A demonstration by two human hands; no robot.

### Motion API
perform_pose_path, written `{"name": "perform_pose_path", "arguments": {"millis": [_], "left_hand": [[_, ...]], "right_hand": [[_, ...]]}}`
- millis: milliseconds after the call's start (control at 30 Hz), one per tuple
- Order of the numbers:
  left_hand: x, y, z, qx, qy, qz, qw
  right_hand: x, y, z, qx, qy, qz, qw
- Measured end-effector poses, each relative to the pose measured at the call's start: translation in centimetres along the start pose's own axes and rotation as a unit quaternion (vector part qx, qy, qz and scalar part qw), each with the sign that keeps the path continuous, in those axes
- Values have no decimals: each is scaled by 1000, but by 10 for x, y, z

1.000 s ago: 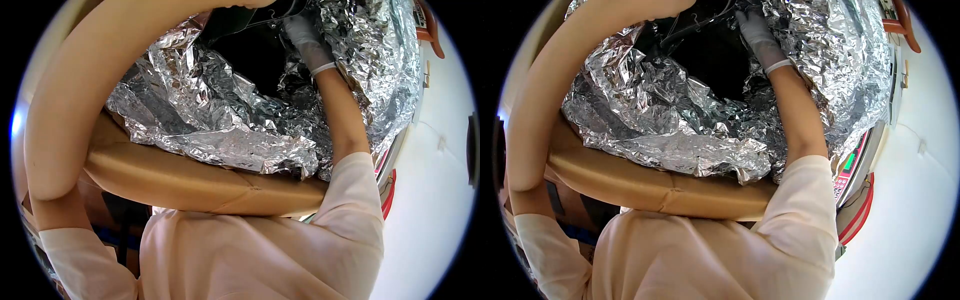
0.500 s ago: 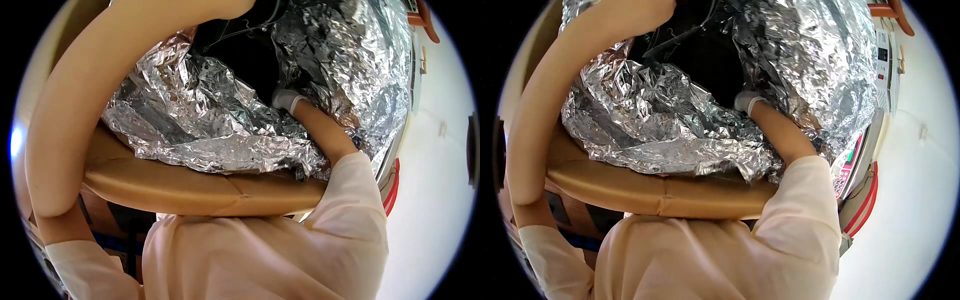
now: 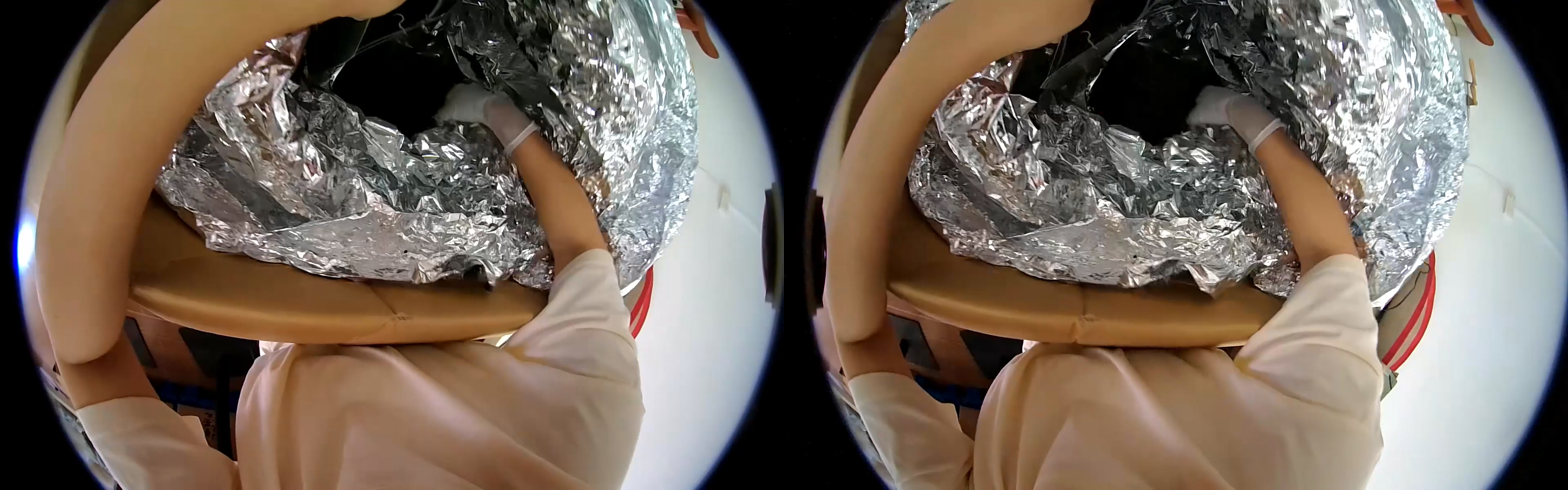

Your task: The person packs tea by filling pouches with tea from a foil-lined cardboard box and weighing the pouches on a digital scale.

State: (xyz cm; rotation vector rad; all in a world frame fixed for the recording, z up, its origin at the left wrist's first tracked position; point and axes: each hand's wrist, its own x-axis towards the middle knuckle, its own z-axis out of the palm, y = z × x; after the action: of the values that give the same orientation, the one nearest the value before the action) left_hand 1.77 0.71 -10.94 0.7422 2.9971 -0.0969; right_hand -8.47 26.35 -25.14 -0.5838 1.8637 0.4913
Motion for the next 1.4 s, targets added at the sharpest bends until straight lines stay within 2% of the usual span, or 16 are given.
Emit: {"name": "perform_pose_path", "arguments": {"millis": [67, 100, 200, 233, 267, 333, 400, 467, 600, 800, 933, 1067, 1200, 1300, 1367, 1400], "left_hand": [[0, 12, 11, -101, 72, -141, 982], [-2, 15, 16, -134, 97, -185, 969], [-8, 1, 1, -139, 3, -31, 990], [-14, -5, 8, 63, 81, 126, 987], [-10, 1, 11, 55, 81, 133, 986], [-7, 13, 21, -199, 71, -147, 966], [-6, 6, 30, -164, 111, -129, 972], [-5, 4, 20, -136, 56, -79, 986], [-3, 21, 6, -129, 33, -116, 984], [-4, 10, -10, -221, 45, -171, 959], [-4, 4, -1, -218, 109, -139, 960], [5, 2, -7, -220, -2, -218, 951], [15, 1, 10, -218, -22, -144, 965], [17, 6, 14, -368, -60, -276, 886], [20, -6, 28, -71, -58, 63, 994], [23, -4, 28, -71, -53, 55, 995]], "right_hand": [[2, 4, 19, 164, -22, 19, 986], [45, 21, 49, 49, -1, -1, 999], [37, 14, 38, -107, 59, -36, 992], [33, 3, 18, -34, 12, -22, 999], [25, 2, 17, 48, -42, 0, 998], [25, 8, 35, 60, -26, 72, 995], [44, 25, 56, -219, -16, 90, 971], [21, 4, 35, -178, -42, 90, 979], [16, -39, 43, -77, 345, -69, 933], [63, -51, 67, -215, 368, -73, 902], [46, -48, 57, -110, 336, -56, 934], [51, -48, 68, -32, 332, -101, 937], [51, -50, 66, 53, 320, -113, 939], [46, -46, 52, 140, 293, -115, 939], [49, -40, 40, 157, 303, -118, 933], [50, -35, 32, 245, 263, -150, 921]]}}
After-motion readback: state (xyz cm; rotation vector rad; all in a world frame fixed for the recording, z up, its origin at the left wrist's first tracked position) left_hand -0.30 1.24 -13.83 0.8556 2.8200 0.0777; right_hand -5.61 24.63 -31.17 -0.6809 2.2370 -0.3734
